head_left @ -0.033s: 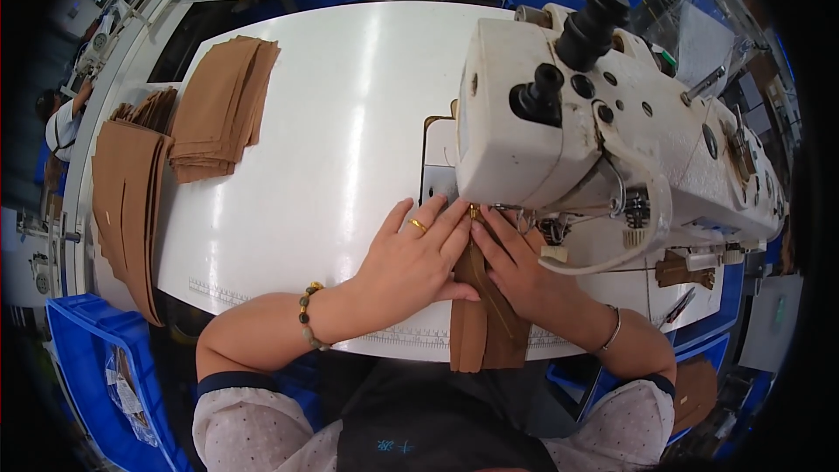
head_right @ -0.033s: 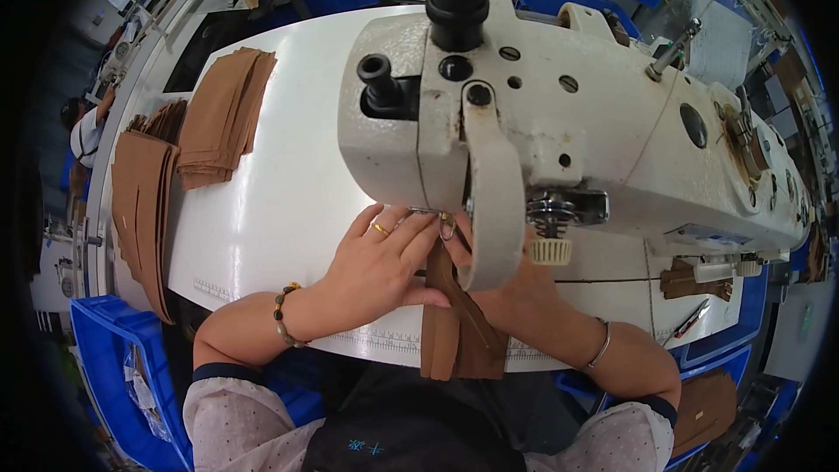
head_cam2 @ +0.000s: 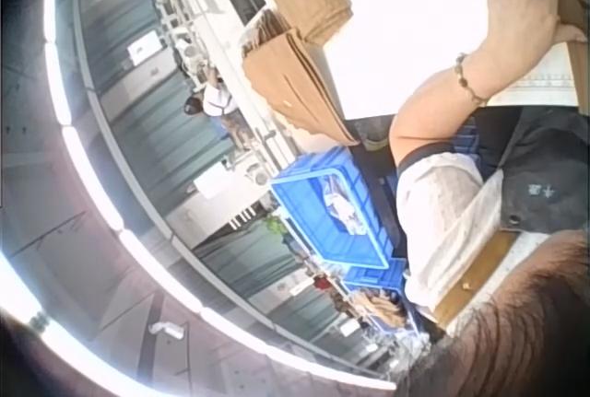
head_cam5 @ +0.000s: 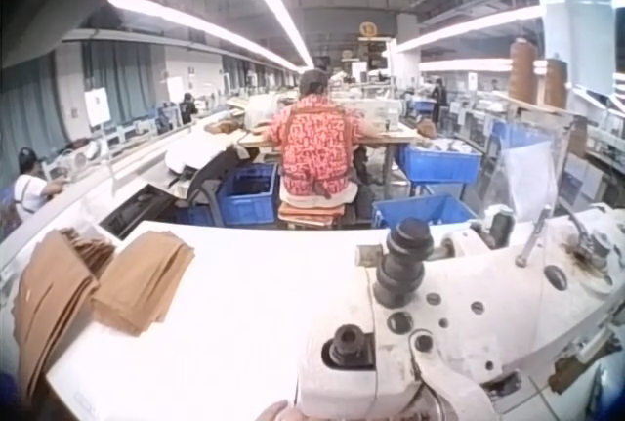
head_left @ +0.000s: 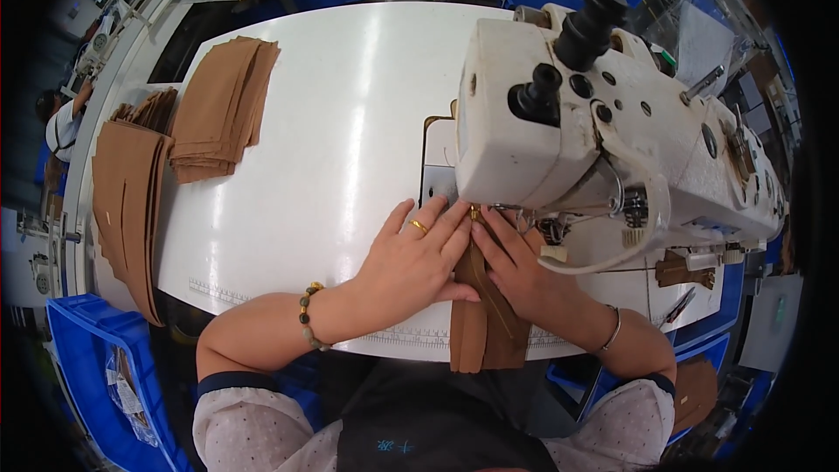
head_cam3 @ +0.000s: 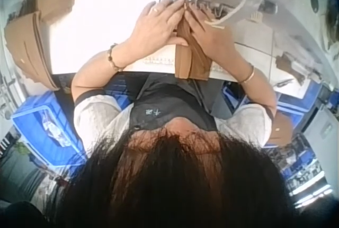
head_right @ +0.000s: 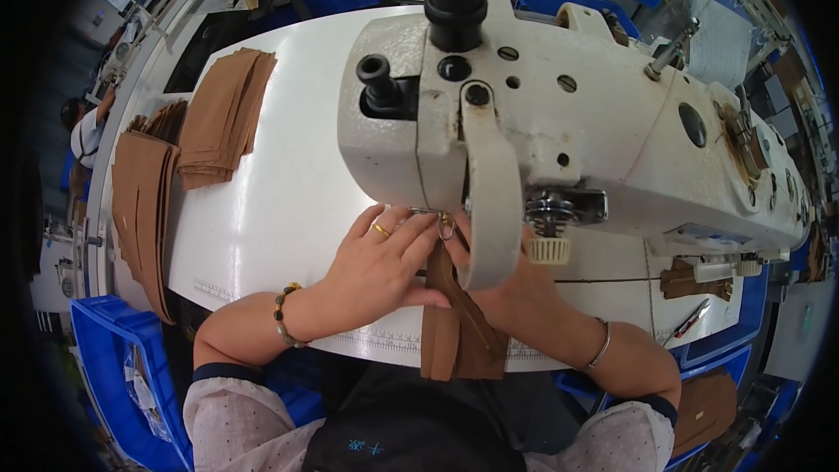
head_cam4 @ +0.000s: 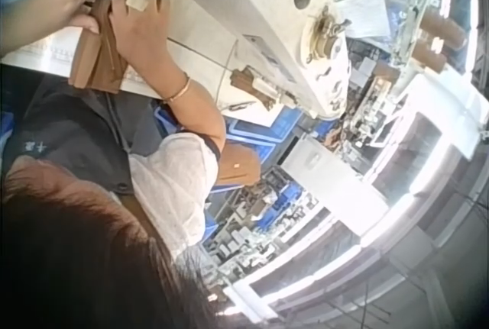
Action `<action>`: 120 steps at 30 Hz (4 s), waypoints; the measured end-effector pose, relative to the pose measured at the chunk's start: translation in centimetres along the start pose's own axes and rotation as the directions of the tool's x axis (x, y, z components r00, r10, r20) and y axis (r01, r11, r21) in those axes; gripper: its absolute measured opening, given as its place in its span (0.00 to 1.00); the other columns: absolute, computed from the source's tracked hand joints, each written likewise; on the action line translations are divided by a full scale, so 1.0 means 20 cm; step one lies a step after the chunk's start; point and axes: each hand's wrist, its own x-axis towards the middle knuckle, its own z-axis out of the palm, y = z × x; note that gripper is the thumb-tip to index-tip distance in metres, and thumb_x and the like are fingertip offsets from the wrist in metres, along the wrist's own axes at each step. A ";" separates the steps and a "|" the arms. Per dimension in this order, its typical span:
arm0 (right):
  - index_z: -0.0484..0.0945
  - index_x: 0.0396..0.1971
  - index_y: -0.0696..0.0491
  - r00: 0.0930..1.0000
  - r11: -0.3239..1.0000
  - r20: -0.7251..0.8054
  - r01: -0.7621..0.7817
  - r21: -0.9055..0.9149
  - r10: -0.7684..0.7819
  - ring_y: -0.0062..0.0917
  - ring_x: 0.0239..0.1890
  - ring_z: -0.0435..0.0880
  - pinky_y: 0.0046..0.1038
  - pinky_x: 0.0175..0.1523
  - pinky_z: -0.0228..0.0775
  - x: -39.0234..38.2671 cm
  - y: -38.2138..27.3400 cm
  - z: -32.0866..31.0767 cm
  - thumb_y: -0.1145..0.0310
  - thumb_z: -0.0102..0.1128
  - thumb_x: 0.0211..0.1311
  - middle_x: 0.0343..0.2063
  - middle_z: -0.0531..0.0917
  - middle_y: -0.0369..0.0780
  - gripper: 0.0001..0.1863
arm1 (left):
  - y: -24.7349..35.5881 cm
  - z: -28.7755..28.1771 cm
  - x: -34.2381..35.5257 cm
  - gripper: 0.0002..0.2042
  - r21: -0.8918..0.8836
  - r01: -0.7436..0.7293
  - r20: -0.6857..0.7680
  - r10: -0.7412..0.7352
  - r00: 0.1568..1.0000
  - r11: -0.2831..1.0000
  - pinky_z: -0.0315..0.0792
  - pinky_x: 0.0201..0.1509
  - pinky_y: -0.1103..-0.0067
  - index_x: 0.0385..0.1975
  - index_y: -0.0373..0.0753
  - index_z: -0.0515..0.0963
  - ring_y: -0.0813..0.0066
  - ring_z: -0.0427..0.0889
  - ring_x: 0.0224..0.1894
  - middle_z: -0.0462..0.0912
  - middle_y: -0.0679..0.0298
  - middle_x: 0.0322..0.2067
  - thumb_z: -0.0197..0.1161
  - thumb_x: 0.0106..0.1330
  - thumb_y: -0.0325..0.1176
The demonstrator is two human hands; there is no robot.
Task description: Sewing a zipper and leather panels together using an industrial sewing machine.
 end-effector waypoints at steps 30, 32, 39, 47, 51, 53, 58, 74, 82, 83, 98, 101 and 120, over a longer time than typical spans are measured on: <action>0.75 0.65 0.53 0.999 0.971 0.009 -0.031 -0.236 0.034 0.38 0.62 0.79 0.44 0.61 0.70 -0.04 0.02 0.01 0.64 0.69 0.56 0.66 0.74 0.44 0.34 | 0.00 -0.01 0.05 0.44 -0.044 -0.030 -0.069 0.026 0.997 0.999 0.66 0.67 0.62 0.58 0.30 0.76 0.56 0.70 0.66 0.73 0.53 0.62 0.70 0.51 0.62; 0.78 0.60 0.54 0.991 0.971 -0.104 0.058 -0.232 -0.084 0.36 0.58 0.81 0.41 0.58 0.73 -0.01 0.03 0.00 0.65 0.69 0.54 0.61 0.77 0.44 0.30 | 0.03 -0.02 0.03 0.44 -0.052 -0.029 -0.078 0.025 0.997 0.998 0.66 0.67 0.63 0.58 0.29 0.75 0.56 0.70 0.65 0.73 0.53 0.62 0.71 0.50 0.62; 0.81 0.36 0.57 0.843 0.856 -0.159 0.495 -0.150 -0.515 0.29 0.41 0.82 0.29 0.44 0.78 -0.03 -0.02 -0.07 0.71 0.64 0.52 0.36 0.81 0.38 0.11 | 0.21 -0.02 -0.16 0.41 -0.109 0.023 -0.068 -0.030 0.997 0.994 0.68 0.68 0.64 0.63 0.33 0.72 0.57 0.73 0.65 0.74 0.56 0.63 0.75 0.50 0.49; 0.81 0.36 0.56 0.927 0.966 -0.291 0.256 0.032 -0.236 0.31 0.35 0.84 0.30 0.37 0.79 -0.23 -0.21 -0.01 0.69 0.69 0.52 0.37 0.82 0.40 0.12 | 0.30 0.08 -0.28 0.27 0.008 -0.034 -0.251 0.035 0.967 0.999 0.78 0.60 0.68 0.53 0.36 0.83 0.61 0.83 0.58 0.82 0.59 0.59 0.72 0.49 0.31; 0.81 0.37 0.55 0.930 0.973 -0.344 0.184 0.139 -0.127 0.34 0.41 0.86 0.33 0.46 0.82 -0.30 -0.31 0.02 0.62 0.74 0.55 0.40 0.83 0.40 0.15 | 0.30 0.08 -0.31 0.25 -0.129 0.008 -0.321 -0.050 0.946 0.992 0.79 0.58 0.70 0.52 0.37 0.84 0.62 0.83 0.58 0.83 0.61 0.58 0.71 0.48 0.29; 0.82 0.36 0.54 0.916 0.965 -0.333 0.255 0.055 -0.223 0.34 0.43 0.86 0.34 0.52 0.81 -0.31 -0.33 0.03 0.62 0.74 0.55 0.41 0.83 0.40 0.14 | 0.30 0.08 -0.31 0.24 -0.119 -0.002 -0.362 -0.042 0.931 0.993 0.81 0.55 0.72 0.50 0.39 0.85 0.63 0.84 0.57 0.83 0.62 0.58 0.70 0.48 0.28; 0.85 0.37 0.51 0.872 0.921 -0.297 0.376 -0.098 -0.388 0.32 0.48 0.85 0.37 0.60 0.79 -0.34 -0.33 0.09 0.65 0.75 0.54 0.40 0.84 0.39 0.12 | 0.30 0.08 -0.32 0.21 -0.104 -0.059 -0.390 0.014 0.921 0.993 0.82 0.51 0.73 0.46 0.39 0.86 0.64 0.85 0.55 0.85 0.62 0.56 0.71 0.48 0.26; 0.83 0.29 0.51 0.818 0.881 -0.336 0.464 -0.094 -0.466 0.30 0.43 0.85 0.33 0.56 0.80 -0.36 -0.33 0.11 0.64 0.76 0.54 0.35 0.83 0.37 0.10 | 0.36 0.05 -0.37 0.21 -0.125 -0.036 -0.295 -0.002 0.956 0.991 0.82 0.55 0.67 0.46 0.34 0.85 0.59 0.85 0.56 0.86 0.55 0.53 0.72 0.50 0.32; 0.77 0.27 0.51 0.889 0.933 -0.334 0.355 0.066 -0.314 0.32 0.36 0.84 0.29 0.39 0.79 -0.14 -0.16 -0.08 0.61 0.75 0.57 0.32 0.81 0.36 0.14 | 0.43 0.06 -0.47 0.24 0.115 -0.091 -0.150 0.108 0.983 0.989 0.78 0.59 0.67 0.51 0.28 0.82 0.56 0.81 0.60 0.83 0.48 0.58 0.68 0.57 0.37; 0.82 0.37 0.52 0.927 0.964 -0.293 0.259 0.053 -0.233 0.36 0.40 0.84 0.33 0.42 0.80 -0.08 -0.10 -0.09 0.54 0.73 0.60 0.40 0.83 0.40 0.18 | 0.43 0.07 -0.47 0.24 0.164 -0.108 -0.134 0.131 0.982 0.981 0.77 0.60 0.67 0.51 0.27 0.82 0.56 0.81 0.61 0.82 0.47 0.59 0.68 0.58 0.37; 0.79 0.60 0.51 0.984 0.986 -0.144 0.086 -0.141 -0.107 0.48 0.65 0.77 0.42 0.53 0.78 0.01 -0.01 -0.01 0.32 0.71 0.46 0.64 0.74 0.52 0.47 | 0.22 0.00 -0.56 0.24 -0.129 0.095 -0.292 -0.129 0.948 0.987 0.77 0.61 0.64 0.57 0.35 0.80 0.56 0.82 0.59 0.83 0.56 0.57 0.69 0.58 0.30; 0.80 0.60 0.52 0.985 0.986 -0.140 0.084 -0.145 -0.104 0.49 0.66 0.75 0.43 0.53 0.79 0.02 -0.01 -0.01 0.33 0.72 0.45 0.64 0.74 0.53 0.47 | -0.14 -0.13 -0.74 0.19 0.113 0.451 -0.416 -0.370 0.831 0.885 0.78 0.60 0.64 0.54 0.37 0.81 0.52 0.84 0.57 0.85 0.56 0.54 0.68 0.61 0.28; 0.81 0.60 0.51 0.987 0.986 -0.140 0.058 -0.156 -0.080 0.47 0.67 0.75 0.44 0.59 0.72 0.00 0.00 -0.01 0.34 0.69 0.49 0.65 0.75 0.51 0.44 | -0.94 -0.83 -1.62 0.15 0.560 0.827 -0.541 -0.735 0.410 0.050 0.81 0.38 0.59 0.58 0.46 0.77 0.51 0.87 0.35 0.88 0.52 0.38 0.54 0.75 0.36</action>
